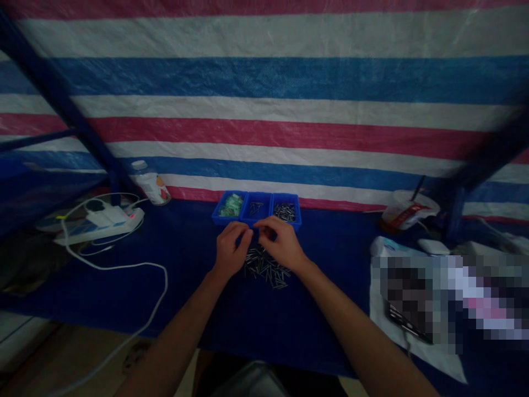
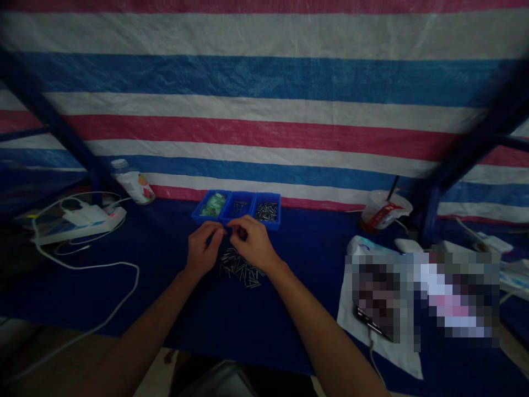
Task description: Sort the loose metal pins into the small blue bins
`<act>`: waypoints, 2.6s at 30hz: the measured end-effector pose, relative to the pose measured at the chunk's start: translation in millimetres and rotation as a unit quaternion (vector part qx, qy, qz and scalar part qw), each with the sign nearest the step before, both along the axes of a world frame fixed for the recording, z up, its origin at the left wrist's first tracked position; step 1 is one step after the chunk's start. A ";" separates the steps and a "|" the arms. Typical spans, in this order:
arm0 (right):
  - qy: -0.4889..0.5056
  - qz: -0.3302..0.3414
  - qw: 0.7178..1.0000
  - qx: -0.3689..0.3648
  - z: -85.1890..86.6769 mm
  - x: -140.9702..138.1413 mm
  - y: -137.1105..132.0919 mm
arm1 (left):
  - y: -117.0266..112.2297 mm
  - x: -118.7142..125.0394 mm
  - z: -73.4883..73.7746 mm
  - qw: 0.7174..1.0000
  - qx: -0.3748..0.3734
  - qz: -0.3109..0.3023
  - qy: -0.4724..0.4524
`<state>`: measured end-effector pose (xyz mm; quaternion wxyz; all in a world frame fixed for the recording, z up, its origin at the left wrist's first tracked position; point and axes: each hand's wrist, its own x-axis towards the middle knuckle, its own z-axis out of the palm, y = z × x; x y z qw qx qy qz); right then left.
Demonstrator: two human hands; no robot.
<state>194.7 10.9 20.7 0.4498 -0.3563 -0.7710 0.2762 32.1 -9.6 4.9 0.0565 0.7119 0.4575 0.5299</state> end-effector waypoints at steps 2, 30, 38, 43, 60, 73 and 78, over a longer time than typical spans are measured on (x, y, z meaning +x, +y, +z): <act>0.103 -0.006 0.990 -0.100 -6.2 1.1 4.0 | -0.7 -1.7 2.2 1.000 0.017 0.024 -0.011; -0.345 -0.088 0.932 -0.070 -12.9 44.3 0.9 | 8.0 -6.9 -4.9 0.994 -0.088 -0.016 0.057; -0.339 -0.046 0.939 -0.024 -17.4 43.3 5.8 | 5.1 0.1 -9.7 0.972 -0.160 -0.054 0.166; -0.210 -0.001 0.978 0.013 -12.5 38.2 2.8 | 3.6 3.8 -6.5 0.971 -0.162 -0.067 0.160; 0.021 0.012 0.977 -0.211 -15.6 25.8 4.5 | 1.4 6.6 -3.2 0.984 -0.124 -0.122 0.021; 0.168 -0.002 0.926 -0.339 -5.1 26.7 1.3 | -0.3 4.4 -5.0 0.992 -0.075 -0.026 -0.099; 0.198 -0.016 0.896 -0.397 -9.2 21.8 0.9 | 3.6 -1.0 -4.0 0.986 -0.069 0.058 -0.142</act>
